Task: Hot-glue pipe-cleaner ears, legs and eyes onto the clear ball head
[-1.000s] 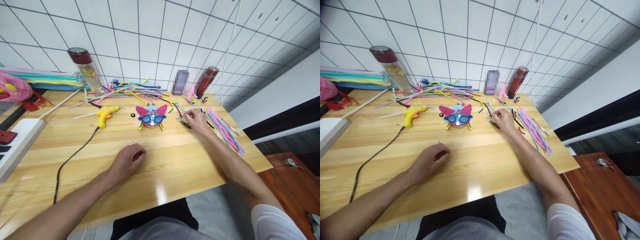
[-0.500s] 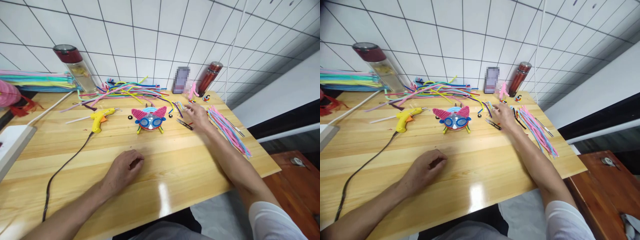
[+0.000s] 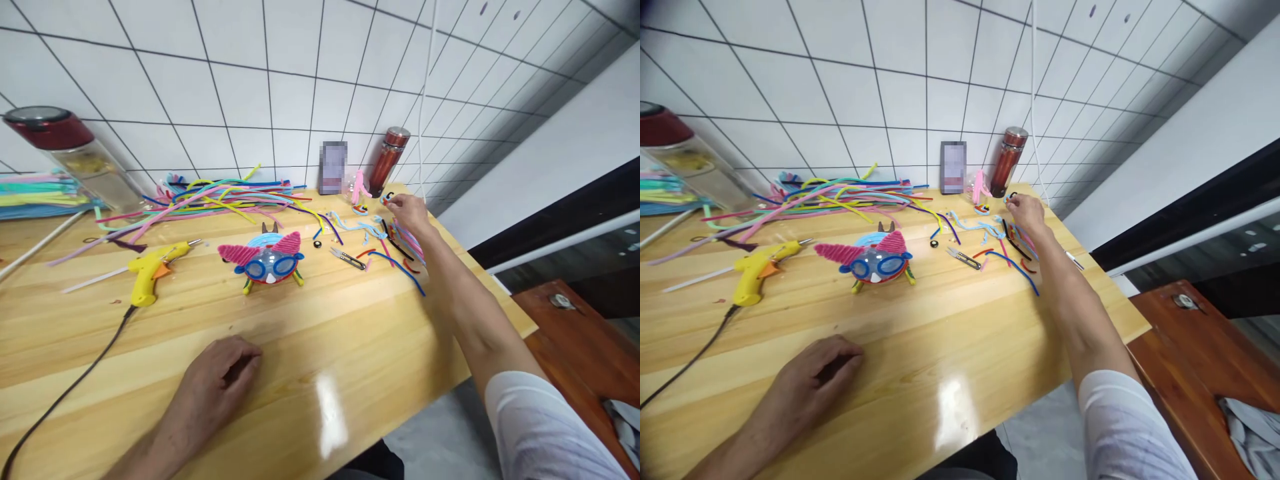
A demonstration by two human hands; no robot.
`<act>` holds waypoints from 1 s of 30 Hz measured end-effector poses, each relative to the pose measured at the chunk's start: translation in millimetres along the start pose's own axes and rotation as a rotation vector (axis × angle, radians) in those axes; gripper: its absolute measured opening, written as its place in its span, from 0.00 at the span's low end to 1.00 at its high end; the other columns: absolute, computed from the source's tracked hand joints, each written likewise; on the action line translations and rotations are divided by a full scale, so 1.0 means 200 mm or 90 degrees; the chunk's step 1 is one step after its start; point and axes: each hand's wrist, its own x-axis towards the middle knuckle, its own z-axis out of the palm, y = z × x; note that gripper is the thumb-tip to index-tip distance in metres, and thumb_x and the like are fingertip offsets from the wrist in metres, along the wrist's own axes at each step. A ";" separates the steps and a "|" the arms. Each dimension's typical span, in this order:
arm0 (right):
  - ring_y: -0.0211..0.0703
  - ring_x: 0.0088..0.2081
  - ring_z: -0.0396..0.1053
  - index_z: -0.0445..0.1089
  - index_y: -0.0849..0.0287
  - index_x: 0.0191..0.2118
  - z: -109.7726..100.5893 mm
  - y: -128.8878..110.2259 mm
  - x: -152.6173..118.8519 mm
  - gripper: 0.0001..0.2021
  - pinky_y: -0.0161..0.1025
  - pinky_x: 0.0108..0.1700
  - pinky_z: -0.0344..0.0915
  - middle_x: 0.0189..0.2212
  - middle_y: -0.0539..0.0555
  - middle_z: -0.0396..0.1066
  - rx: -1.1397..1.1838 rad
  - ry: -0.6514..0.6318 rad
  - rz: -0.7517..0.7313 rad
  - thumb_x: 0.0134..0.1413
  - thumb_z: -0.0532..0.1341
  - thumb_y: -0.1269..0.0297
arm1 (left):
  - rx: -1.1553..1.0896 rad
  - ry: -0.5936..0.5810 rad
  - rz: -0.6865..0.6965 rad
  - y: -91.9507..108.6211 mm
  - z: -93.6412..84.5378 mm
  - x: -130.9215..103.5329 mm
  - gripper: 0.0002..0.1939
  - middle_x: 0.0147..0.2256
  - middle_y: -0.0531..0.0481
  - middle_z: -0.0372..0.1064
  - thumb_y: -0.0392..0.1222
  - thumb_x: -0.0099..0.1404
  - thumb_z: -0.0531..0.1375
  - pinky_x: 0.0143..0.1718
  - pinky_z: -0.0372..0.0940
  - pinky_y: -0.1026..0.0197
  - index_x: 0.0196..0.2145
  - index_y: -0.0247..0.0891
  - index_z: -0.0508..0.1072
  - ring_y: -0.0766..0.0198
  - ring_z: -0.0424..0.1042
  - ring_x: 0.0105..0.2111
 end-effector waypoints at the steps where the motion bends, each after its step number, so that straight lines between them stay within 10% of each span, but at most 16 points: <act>1: 0.53 0.49 0.78 0.85 0.58 0.47 0.00 0.01 0.03 0.14 0.45 0.52 0.68 0.46 0.61 0.85 0.000 0.004 0.005 0.61 0.63 0.63 | -0.004 0.002 0.001 -0.01 0.00 0.00 0.11 0.32 0.52 0.81 0.48 0.73 0.60 0.34 0.74 0.61 0.35 0.47 0.81 0.59 0.80 0.32; 12: 0.46 0.33 0.78 0.82 0.59 0.39 -0.11 0.13 0.07 0.10 0.42 0.43 0.72 0.33 0.56 0.84 0.090 -0.005 0.074 0.59 0.62 0.65 | -0.034 -0.023 -0.012 -0.05 0.01 -0.04 0.15 0.32 0.52 0.79 0.52 0.77 0.58 0.34 0.71 0.65 0.36 0.46 0.79 0.62 0.77 0.32; 23: 0.47 0.35 0.77 0.81 0.58 0.43 -0.16 -0.37 -0.38 0.15 0.46 0.44 0.72 0.37 0.56 0.83 0.171 -0.108 -0.106 0.58 0.57 0.68 | 0.011 -0.012 0.046 0.03 0.00 0.01 0.14 0.28 0.52 0.76 0.41 0.76 0.56 0.35 0.66 0.61 0.32 0.40 0.76 0.63 0.74 0.29; 30: 0.60 0.37 0.78 0.79 0.49 0.38 -0.16 -0.46 -0.65 0.11 0.57 0.45 0.73 0.34 0.58 0.82 0.159 -0.091 -0.089 0.59 0.60 0.55 | -0.007 -0.012 0.045 -0.01 0.05 0.01 0.10 0.29 0.50 0.76 0.37 0.72 0.59 0.38 0.63 0.59 0.32 0.38 0.76 0.62 0.73 0.31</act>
